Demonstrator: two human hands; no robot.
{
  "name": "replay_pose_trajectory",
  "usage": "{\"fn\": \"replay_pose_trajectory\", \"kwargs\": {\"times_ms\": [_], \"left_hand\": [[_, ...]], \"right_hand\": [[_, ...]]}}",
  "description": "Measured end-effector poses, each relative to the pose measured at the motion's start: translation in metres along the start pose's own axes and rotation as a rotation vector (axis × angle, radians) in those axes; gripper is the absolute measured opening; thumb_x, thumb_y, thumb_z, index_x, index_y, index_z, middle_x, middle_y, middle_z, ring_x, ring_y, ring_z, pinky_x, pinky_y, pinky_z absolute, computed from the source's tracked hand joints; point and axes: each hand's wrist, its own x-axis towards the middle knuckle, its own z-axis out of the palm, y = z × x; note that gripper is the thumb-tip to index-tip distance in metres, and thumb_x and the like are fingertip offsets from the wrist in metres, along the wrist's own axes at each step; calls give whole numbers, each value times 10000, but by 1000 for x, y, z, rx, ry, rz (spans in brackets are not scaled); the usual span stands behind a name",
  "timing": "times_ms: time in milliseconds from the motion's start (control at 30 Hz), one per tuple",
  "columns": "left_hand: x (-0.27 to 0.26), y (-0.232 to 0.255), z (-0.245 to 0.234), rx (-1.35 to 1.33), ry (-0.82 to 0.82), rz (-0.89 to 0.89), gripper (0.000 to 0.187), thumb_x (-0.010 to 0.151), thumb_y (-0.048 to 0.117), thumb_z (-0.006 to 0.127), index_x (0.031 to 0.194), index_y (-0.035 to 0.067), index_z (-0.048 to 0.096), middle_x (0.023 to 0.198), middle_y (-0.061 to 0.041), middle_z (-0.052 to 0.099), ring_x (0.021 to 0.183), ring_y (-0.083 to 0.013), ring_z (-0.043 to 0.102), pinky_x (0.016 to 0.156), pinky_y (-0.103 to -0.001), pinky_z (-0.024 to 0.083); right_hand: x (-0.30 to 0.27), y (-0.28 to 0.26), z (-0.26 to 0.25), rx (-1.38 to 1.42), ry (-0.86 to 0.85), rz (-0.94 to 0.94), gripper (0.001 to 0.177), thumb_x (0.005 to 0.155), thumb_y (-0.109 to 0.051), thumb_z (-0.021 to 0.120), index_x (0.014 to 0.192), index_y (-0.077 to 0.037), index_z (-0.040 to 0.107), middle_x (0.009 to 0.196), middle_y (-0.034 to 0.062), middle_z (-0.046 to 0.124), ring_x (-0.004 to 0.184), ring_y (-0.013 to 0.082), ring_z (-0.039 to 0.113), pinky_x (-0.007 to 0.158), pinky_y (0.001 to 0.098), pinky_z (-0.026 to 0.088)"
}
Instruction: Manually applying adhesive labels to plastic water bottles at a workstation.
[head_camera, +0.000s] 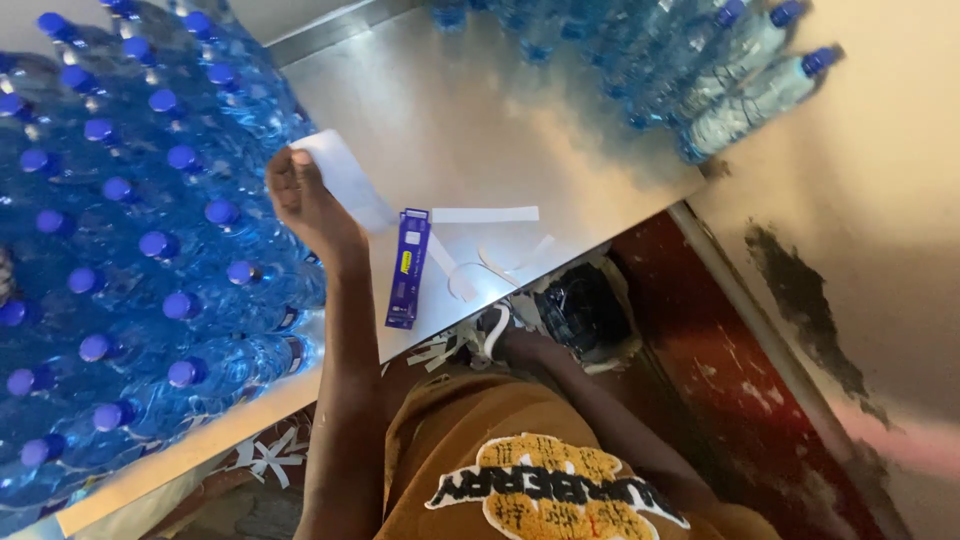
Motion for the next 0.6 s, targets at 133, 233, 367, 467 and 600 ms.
{"fn": "replay_pose_trajectory", "kwargs": {"times_ms": [133,233,367,467,600], "left_hand": [[-17,-25,1,106,-168,-99,83,1099,113,698,1105,106,780,961,-15,699,960,-102,603,943,-280,506],[-49,-48,-5,226,-410,-293,150,1049,111,720,1181,134,788,951,-43,761,896,-132,661,811,-283,535],[-79,-69,5,407,-599,-382,142,1062,170,771,1183,97,785,891,-111,777,819,-166,676,699,-358,569],[-88,-38,10,352,-767,-388,264,1086,307,706,1225,112,817,1010,-151,781,974,-232,714,881,-442,581],[-99,-32,0,353,-708,-428,280,984,178,886,1214,34,814,1052,-189,803,1081,-342,789,1012,-503,587]], "right_hand": [[40,16,-28,200,-20,-19,464,1055,-349,629,1411,-64,718,1272,157,715,1201,302,682,1020,490,576],[21,-43,-79,675,302,-306,429,1102,-350,628,1421,-68,684,1164,118,709,1088,219,729,914,431,642],[36,-81,-114,806,550,-383,306,1096,-173,733,1335,17,719,1049,162,686,1005,262,772,858,412,708],[32,-103,-113,867,626,-393,188,1063,-132,751,1204,-20,805,858,109,641,825,193,708,722,369,677],[19,-109,-103,662,737,-382,167,1099,-188,731,1182,-95,843,788,62,694,748,133,698,632,331,616]]}}
